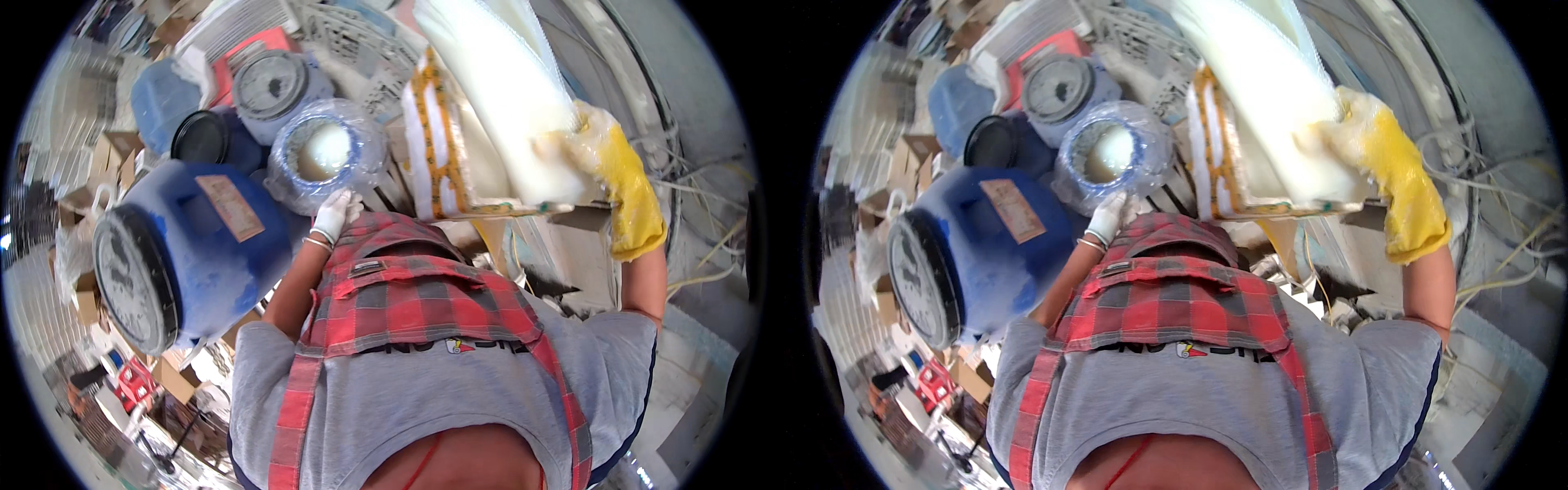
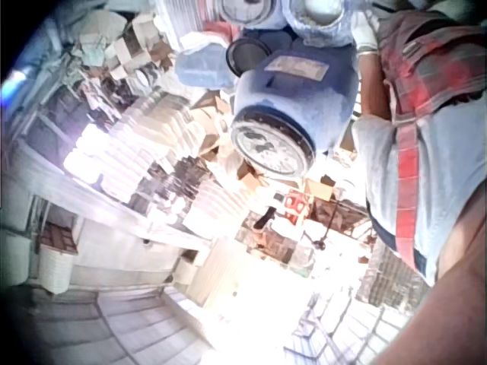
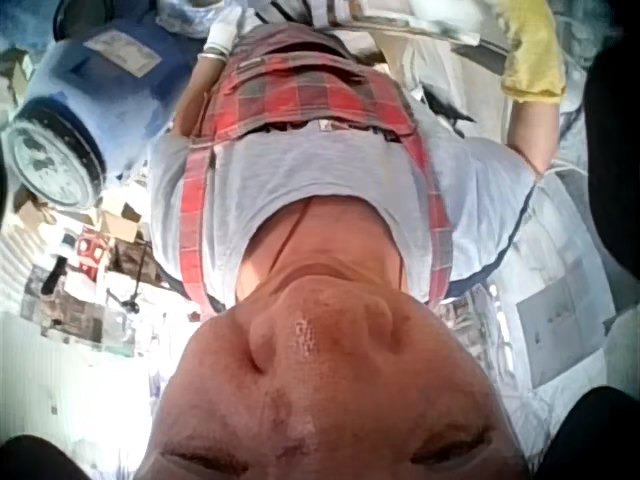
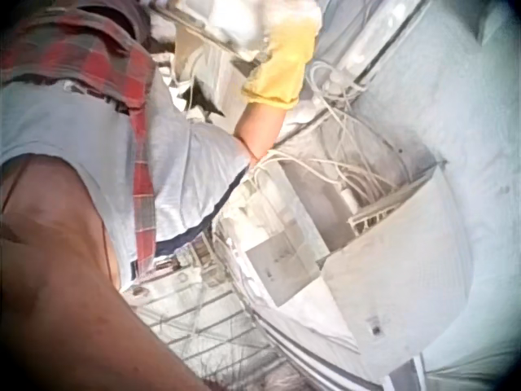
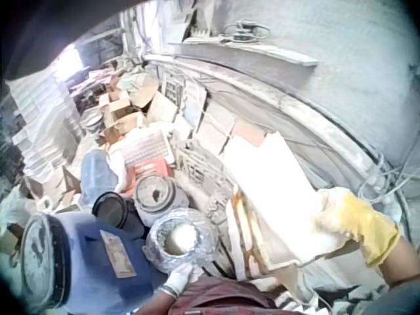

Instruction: The person scrubs the inside of a white styrofoam container with a yellow sponge. They repeatedly dip the sponge into a nearby container of liquid and continue scrubbing the interior surfaces.

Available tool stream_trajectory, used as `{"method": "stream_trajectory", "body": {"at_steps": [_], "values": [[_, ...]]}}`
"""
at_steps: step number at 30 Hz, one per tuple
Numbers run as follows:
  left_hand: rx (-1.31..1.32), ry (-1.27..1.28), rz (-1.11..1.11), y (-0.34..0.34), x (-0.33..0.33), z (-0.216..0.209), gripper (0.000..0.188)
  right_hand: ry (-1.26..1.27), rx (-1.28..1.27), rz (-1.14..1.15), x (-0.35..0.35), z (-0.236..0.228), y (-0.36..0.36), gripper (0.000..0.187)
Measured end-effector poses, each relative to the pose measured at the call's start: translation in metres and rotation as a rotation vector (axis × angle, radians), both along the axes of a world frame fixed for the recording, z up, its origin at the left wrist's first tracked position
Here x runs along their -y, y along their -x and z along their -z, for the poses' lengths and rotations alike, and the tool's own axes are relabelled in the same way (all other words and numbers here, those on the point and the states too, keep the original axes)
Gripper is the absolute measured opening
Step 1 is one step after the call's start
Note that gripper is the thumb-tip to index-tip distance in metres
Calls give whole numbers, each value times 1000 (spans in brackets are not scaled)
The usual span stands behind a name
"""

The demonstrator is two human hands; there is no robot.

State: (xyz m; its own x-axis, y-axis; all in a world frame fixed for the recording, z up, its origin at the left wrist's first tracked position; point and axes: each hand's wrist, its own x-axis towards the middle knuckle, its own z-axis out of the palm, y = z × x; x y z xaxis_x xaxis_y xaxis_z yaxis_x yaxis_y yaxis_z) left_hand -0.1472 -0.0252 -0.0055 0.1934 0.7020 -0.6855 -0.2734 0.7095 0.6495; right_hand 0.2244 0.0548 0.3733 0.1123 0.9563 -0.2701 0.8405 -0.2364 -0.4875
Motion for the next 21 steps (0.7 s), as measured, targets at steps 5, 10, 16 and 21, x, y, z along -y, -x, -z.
{"method": "stream_trajectory", "body": {"at_steps": [5,10,16,21], "values": [[-291,-359,190,-88,-53,3,53,135,78,124,-19,9,-58,44],[-926,-1181,449,-175,-91,4,47,253,237,-39,-39,75,-119,43],[-1066,-748,406,-227,-86,12,59,310,-161,-160,-60,192,-113,33],[-690,-294,303,-259,-86,-68,95,-16,665,-803,1,386,-105,23]]}}
